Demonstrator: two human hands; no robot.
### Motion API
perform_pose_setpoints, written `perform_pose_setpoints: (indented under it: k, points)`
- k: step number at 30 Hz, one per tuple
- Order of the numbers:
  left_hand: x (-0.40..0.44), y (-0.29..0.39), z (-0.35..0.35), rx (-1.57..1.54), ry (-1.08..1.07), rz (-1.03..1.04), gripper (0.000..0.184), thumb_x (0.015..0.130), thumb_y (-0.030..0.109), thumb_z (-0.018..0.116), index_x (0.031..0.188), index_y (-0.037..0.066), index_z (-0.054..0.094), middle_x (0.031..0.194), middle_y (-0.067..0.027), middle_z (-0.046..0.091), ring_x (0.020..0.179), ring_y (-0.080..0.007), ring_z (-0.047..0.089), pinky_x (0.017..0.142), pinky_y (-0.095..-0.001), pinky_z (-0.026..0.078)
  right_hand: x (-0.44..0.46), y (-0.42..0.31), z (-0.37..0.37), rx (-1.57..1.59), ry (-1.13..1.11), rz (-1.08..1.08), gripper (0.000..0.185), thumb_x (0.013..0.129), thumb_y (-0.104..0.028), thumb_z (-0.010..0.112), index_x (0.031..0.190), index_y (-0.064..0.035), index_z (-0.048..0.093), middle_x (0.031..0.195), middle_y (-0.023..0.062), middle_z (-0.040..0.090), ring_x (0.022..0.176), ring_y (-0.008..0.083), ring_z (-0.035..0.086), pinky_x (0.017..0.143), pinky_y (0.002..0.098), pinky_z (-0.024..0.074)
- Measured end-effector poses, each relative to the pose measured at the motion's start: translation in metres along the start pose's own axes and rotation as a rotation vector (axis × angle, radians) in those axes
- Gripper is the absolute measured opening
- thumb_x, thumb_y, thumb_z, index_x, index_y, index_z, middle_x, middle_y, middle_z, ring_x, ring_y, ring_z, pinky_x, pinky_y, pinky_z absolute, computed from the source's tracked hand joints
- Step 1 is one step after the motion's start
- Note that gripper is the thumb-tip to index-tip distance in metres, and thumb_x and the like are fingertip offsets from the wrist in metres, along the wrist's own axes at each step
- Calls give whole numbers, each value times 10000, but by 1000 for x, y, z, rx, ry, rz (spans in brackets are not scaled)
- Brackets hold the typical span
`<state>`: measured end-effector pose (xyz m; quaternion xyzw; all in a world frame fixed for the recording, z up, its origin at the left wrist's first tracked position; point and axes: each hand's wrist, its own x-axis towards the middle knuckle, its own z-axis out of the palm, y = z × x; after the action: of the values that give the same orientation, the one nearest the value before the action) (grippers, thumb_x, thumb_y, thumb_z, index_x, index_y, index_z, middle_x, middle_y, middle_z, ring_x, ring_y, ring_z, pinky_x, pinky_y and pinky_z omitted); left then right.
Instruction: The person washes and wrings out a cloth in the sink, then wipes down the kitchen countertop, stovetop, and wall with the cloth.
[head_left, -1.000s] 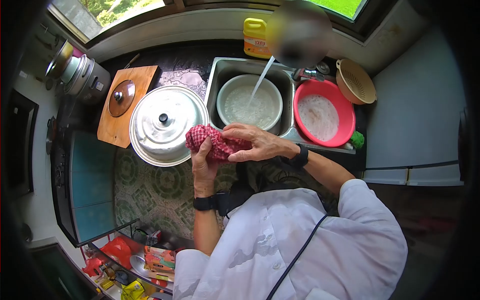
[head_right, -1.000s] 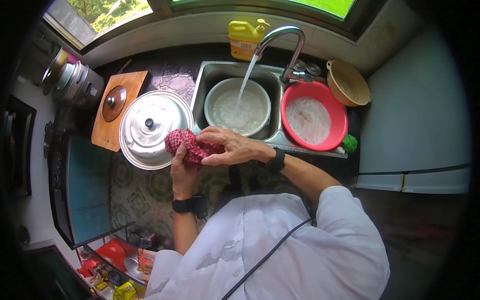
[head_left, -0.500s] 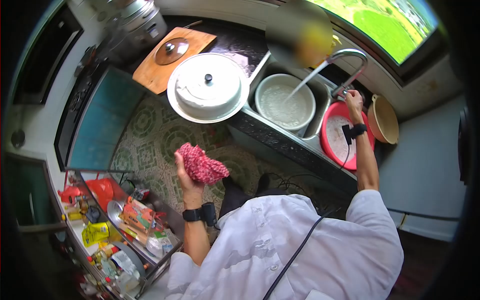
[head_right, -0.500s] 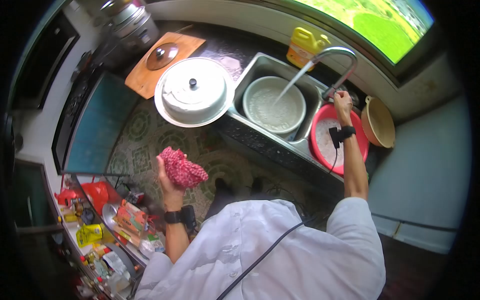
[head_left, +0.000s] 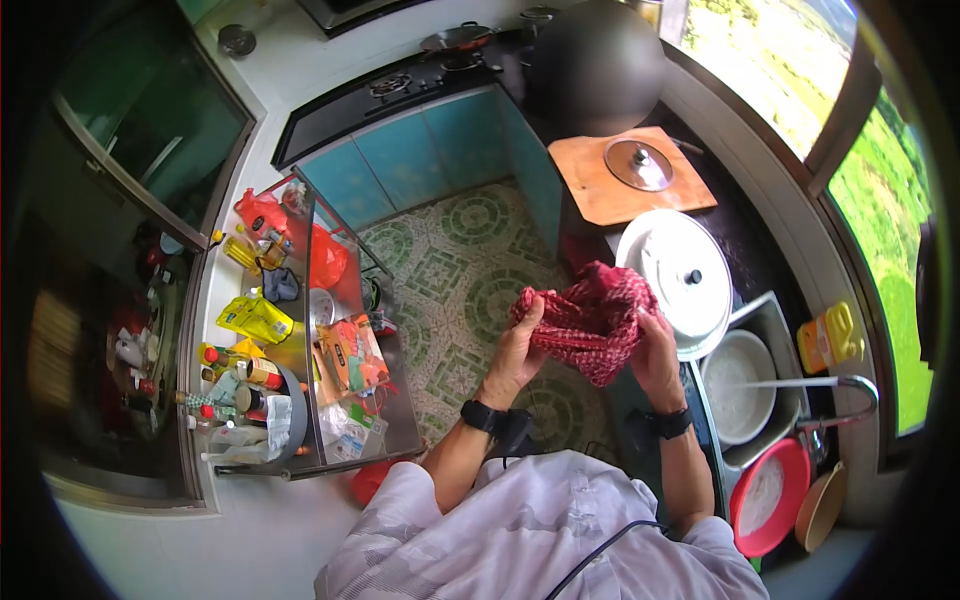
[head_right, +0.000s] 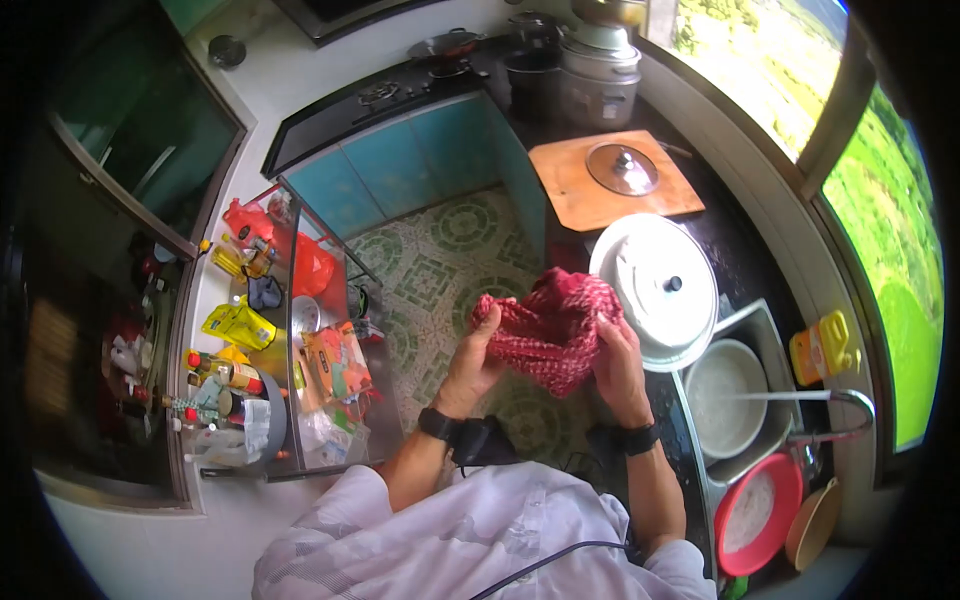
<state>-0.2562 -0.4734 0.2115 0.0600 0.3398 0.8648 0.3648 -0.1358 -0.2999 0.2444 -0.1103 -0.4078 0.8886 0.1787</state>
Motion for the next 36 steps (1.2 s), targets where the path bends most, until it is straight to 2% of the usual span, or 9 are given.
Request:
perform_pose_setpoints:
  k: [6,11,14,17,21,24,26,30,36]
  points:
    - [15,83,-91,-93,124,35,396,941,342,602,1226,69,563,1155,-74,648,1037,-196,624,889,-381,516,111,49,77,108,-146,76,396,956,-115,509,1346,-88,448,1190,60,622,1049,187,619,900,330,502]
    - [44,210,-125,-98,129,374,270,914,198,637,1144,64,595,1105,-64,653,1025,-205,614,932,-388,484,207,97,117,-1519,-174,-187,224,876,-165,597,786,38,633,598,119,617,572,158,619,547,338,485]
    - [81,254,-136,72,102,418,321,888,104,643,1198,51,578,1110,-58,650,1019,-186,620,928,-359,492,248,113,175,-1219,-303,-174,263,859,-209,678,964,28,637,779,85,673,679,131,593,598,315,465]
    - [122,286,-154,157,56,416,394,862,43,647,1246,43,557,1112,-53,648,1012,-165,623,921,-333,498,300,147,221,-869,-641,-7,664,827,-228,759,1376,-49,430,1173,90,616,933,159,612,820,311,517]
    - [176,342,-187,226,87,414,461,802,39,714,1234,42,554,1095,-47,648,982,-160,627,894,-318,504,388,190,258,-857,-840,43,637,747,-338,819,1236,-34,545,1037,139,638,839,207,639,714,328,533]
    - [205,380,-208,308,281,483,444,782,16,720,1190,53,551,1059,-49,646,952,-161,637,862,-309,514,445,216,285,-1210,-588,-262,511,797,-425,758,994,13,586,768,126,612,642,194,568,566,356,459]
    - [222,408,-223,194,324,511,404,813,-8,661,1192,59,538,1072,-55,642,961,-167,637,867,-320,518,488,229,303,-1283,-748,16,531,868,-486,659,969,30,588,729,132,611,639,212,567,561,389,448]
    - [261,439,-249,143,264,576,459,847,-29,605,1280,76,489,1140,-64,619,1022,-184,622,888,-347,524,541,262,349,-655,-905,300,531,970,-471,505,1197,7,538,935,118,642,839,199,615,809,369,508]
    - [324,514,-288,-4,371,762,310,919,67,603,1214,73,505,1105,-63,609,1008,-193,622,885,-359,533,652,283,410,-679,-868,233,409,959,-415,561,1021,-10,542,853,63,596,784,172,594,719,317,506]
